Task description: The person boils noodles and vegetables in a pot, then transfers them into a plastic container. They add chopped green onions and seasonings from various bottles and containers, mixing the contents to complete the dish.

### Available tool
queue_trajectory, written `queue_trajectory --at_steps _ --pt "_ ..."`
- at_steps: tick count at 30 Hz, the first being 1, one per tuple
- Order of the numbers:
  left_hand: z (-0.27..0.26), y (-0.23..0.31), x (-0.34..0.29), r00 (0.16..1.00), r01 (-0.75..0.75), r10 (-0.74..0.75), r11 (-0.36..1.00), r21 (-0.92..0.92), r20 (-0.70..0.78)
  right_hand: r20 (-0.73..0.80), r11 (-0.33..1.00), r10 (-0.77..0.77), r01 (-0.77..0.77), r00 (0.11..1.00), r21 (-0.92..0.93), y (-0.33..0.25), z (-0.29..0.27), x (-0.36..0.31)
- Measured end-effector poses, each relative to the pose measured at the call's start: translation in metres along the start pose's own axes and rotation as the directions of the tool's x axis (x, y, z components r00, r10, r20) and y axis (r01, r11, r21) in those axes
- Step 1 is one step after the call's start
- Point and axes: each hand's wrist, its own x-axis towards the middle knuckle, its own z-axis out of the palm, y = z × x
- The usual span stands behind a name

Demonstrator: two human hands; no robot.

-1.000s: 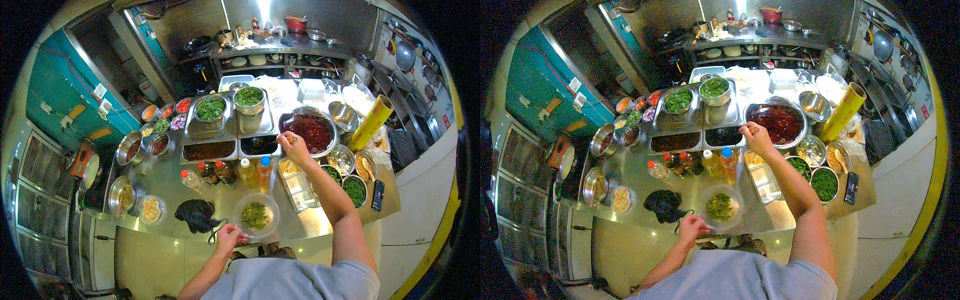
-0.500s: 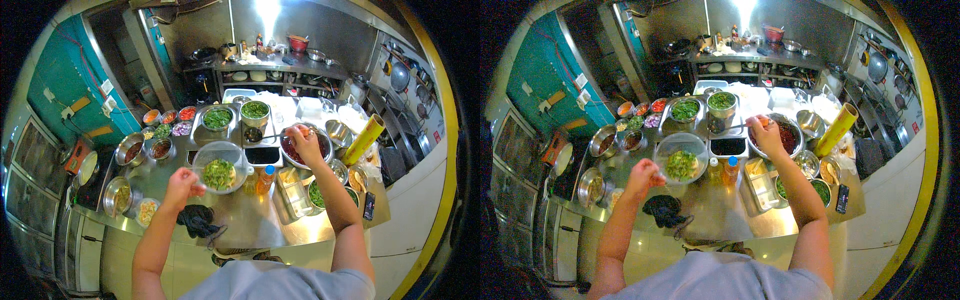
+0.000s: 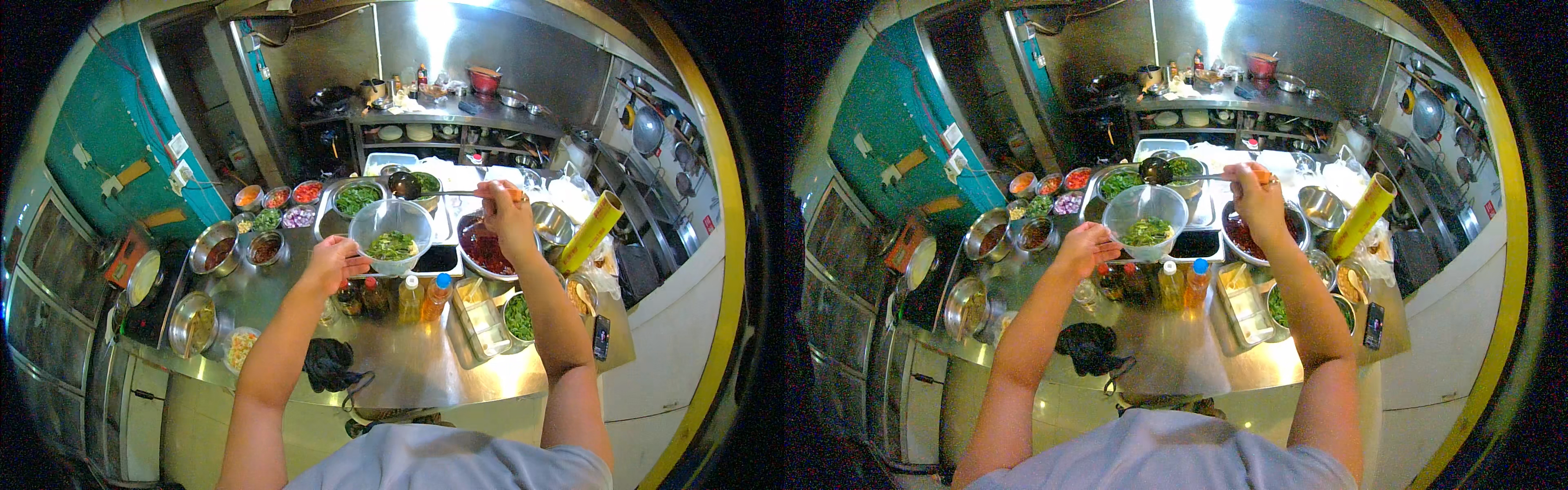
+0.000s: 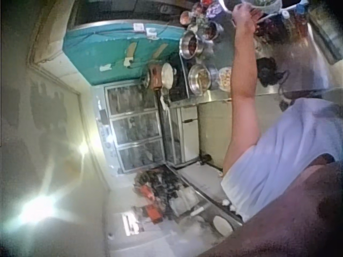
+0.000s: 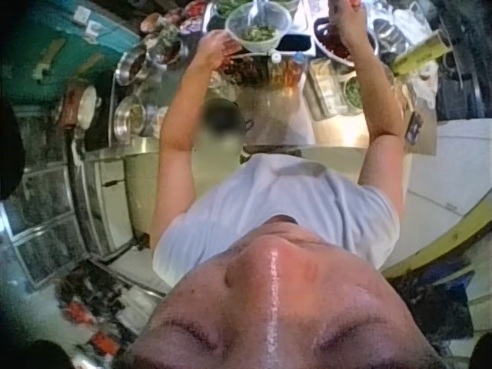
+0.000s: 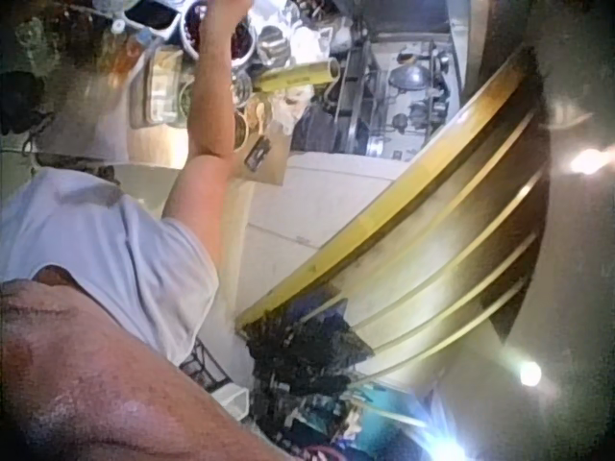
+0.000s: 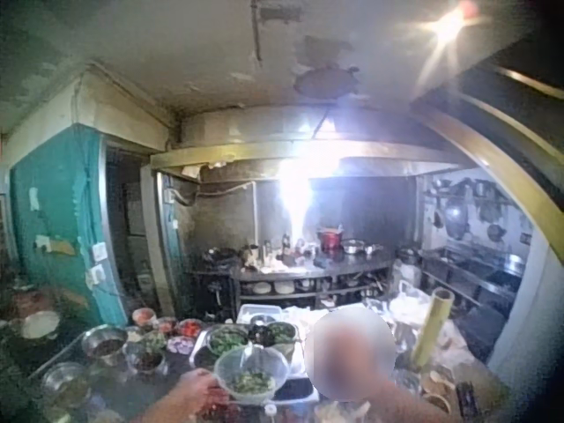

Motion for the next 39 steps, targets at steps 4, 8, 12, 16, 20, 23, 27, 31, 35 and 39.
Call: queue_trajectory --at_steps 4,8,12,16,20,23,27,31,35,39 --pt "-0.029 -0.006 -0.021 0.996 -0.028 0.024 0.998 -0.049 -0.083 -0.031 0.944 0.263 -0.251 0.964 0.213 0.031 -0.033 -0.005" --pt "-0.082 -0.006 -0.072 0.983 -0.098 0.088 0.994 -0.052 -0.163 0.222 0.939 0.049 0.031 0.974 -0.342 0.066 -0.045 -0.033" --pt "-0.136 -0.008 -0.144 0.934 -0.16 0.133 0.985 -0.057 -0.331 0.667 0.67 -0.024 0.507 0.745 -0.542 0.08 -0.054 -0.054" --pt "-0.18 -0.022 -0.205 0.867 -0.247 0.168 0.963 -0.112 -0.469 0.773 0.566 -0.006 0.639 0.634 -0.52 0.077 -0.056 -0.056" --pt "-0.21 -0.04 -0.244 0.802 -0.284 0.142 0.945 -0.16 -0.58 0.758 0.548 0.013 0.629 0.652 -0.551 0.064 -0.04 -0.049" --pt "-0.222 -0.045 -0.259 0.775 -0.291 0.113 0.937 -0.192 -0.622 0.648 0.688 -0.038 0.491 0.76 -0.535 0.057 -0.009 -0.044" --pt "-0.226 -0.048 -0.263 0.75 -0.291 0.102 0.938 -0.189 -0.653 0.773 0.706 -0.052 0.571 0.632 -0.419 0.068 0.062 -0.034" --pt "-0.232 -0.048 -0.259 0.763 -0.29 0.106 0.938 -0.191 -0.637 0.861 0.673 0.002 0.636 0.509 -0.378 0.106 0.132 -0.021" --pt "-0.24 -0.048 -0.267 0.776 -0.317 0.15 0.933 -0.172 -0.613 0.848 0.579 0.135 0.653 0.513 -0.488 0.141 0.16 0.0" --pt "-0.246 -0.048 -0.277 0.752 -0.3 0.134 0.941 -0.154 -0.645 0.794 0.464 0.234 0.654 0.56 -0.598 0.166 0.171 0.007"
